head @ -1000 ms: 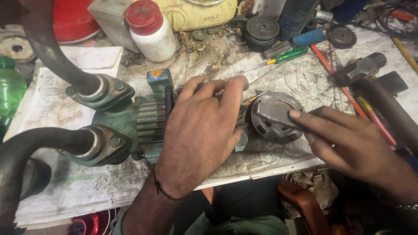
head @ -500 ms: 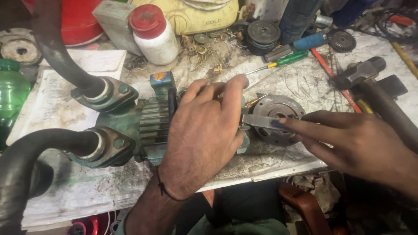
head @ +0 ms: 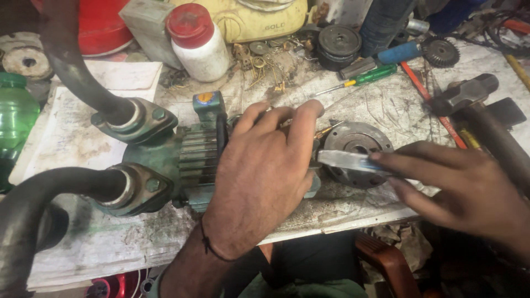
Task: The person works on a green electric motor pump at a cluttered workbench. They hold the motor and tap its shaft with a hammer, pick up and fit fan blades and a metal flange plate, use pliers and a screwdriver on the motor parts, and press components together by hand.
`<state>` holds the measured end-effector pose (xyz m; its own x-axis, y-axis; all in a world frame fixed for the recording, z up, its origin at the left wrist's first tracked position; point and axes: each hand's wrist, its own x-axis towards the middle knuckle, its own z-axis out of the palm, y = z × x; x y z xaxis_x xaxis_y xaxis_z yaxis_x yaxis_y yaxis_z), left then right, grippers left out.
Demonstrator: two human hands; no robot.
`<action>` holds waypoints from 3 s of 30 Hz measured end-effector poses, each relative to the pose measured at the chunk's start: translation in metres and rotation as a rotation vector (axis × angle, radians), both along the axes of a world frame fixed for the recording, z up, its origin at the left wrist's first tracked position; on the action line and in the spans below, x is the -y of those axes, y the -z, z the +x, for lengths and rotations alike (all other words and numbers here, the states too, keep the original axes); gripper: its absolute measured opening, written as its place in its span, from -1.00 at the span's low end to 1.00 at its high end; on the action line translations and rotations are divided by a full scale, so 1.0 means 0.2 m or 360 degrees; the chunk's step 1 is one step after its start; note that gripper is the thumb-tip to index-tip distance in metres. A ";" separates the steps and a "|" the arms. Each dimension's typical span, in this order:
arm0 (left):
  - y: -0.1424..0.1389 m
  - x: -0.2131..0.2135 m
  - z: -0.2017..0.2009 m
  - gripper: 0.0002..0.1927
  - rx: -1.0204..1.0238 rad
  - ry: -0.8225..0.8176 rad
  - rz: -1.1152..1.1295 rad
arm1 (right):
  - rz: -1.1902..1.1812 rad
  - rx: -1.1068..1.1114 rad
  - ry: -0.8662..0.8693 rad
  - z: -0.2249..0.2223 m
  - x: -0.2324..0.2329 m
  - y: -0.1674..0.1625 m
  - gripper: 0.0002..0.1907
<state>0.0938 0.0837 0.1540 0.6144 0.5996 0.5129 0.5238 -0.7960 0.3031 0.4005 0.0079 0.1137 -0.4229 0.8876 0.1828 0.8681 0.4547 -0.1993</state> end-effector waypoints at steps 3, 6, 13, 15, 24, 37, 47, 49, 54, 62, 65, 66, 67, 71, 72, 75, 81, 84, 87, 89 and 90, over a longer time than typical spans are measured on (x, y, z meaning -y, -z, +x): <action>0.00 0.00 0.00 -0.25 0.0024 0.0017 -0.0021 | 0.0146 0.0277 -0.0078 0.02 0.00 0.01 -0.49; -0.01 0.00 0.00 -0.22 -0.0004 0.0017 -0.0051 | 0.0211 0.0008 -0.0062 0.02 -0.02 -0.02 -0.50; -0.01 0.00 0.00 -0.21 0.0038 0.0025 -0.0014 | 0.0459 0.0336 -0.0117 -0.07 0.00 -0.09 -0.44; -0.01 0.00 0.00 -0.22 0.0003 0.0018 -0.0049 | 0.0587 0.0109 -0.0195 -0.08 -0.01 -0.09 -0.46; -0.01 0.00 0.00 -0.17 -0.0032 0.0039 -0.0073 | 0.0630 0.0006 -0.0226 -0.05 -0.03 -0.04 -0.57; 0.00 0.00 0.00 -0.23 -0.0024 0.0022 -0.0068 | 0.0490 0.0230 -0.0195 -0.06 0.00 -0.03 -0.42; -0.01 0.01 0.00 -0.21 -0.0025 0.0025 -0.0022 | 0.0476 0.0202 -0.0188 -0.01 0.02 0.00 -0.41; -0.01 0.01 0.00 -0.21 -0.0008 0.0017 -0.0031 | 0.0561 -0.0020 -0.0222 0.00 0.02 0.00 -0.43; -0.01 0.01 0.00 -0.22 0.0004 0.0028 0.0030 | 0.0370 0.0349 -0.0210 -0.11 -0.02 -0.10 -0.31; -0.01 0.01 -0.01 -0.19 0.0016 0.0039 0.0024 | 0.0409 0.0165 -0.0268 -0.14 -0.04 -0.15 -0.35; -0.01 0.00 0.00 -0.20 0.0027 0.0038 0.0020 | 0.0517 0.0034 -0.0348 -0.08 -0.01 -0.15 -0.40; -0.01 0.01 -0.01 -0.20 -0.0005 0.0025 -0.0009 | 0.0577 -0.0144 -0.0388 -0.07 -0.01 -0.14 -0.45; -0.01 0.01 -0.01 -0.20 -0.0029 0.0019 -0.0040 | 0.0560 -0.0085 -0.0347 -0.06 0.00 -0.12 -0.45; -0.02 0.01 -0.02 -0.18 0.0022 0.0041 0.0018 | 0.0475 0.0297 -0.0216 -0.04 -0.02 -0.06 -0.34; -0.01 0.01 -0.02 -0.18 0.0022 0.0044 0.0021 | 0.0411 0.0420 -0.0173 -0.03 -0.02 -0.05 -0.30; -0.01 0.01 -0.01 -0.17 -0.0008 0.0039 0.0012 | 0.0642 -0.0343 -0.0431 0.00 -0.02 -0.05 -0.39; -0.01 0.02 -0.02 -0.18 0.0022 0.0037 0.0005 | 0.0361 0.0424 -0.0101 -0.08 -0.02 -0.10 -0.27; -0.01 0.01 -0.01 -0.19 0.0000 0.0034 0.0008 | 0.0502 -0.0296 -0.0347 -0.08 0.00 -0.14 -0.31; -0.01 0.02 -0.01 -0.19 0.0009 0.0041 0.0026 | 0.0338 0.0474 -0.0067 -0.09 -0.01 -0.12 -0.24; -0.01 0.02 -0.02 -0.19 0.0023 0.0044 0.0040 | 0.0415 0.0375 -0.0109 -0.09 -0.02 -0.12 -0.27; -0.01 0.02 -0.01 -0.19 0.0033 0.0052 0.0020 | 0.0434 0.0338 -0.0125 -0.09 -0.02 -0.12 -0.28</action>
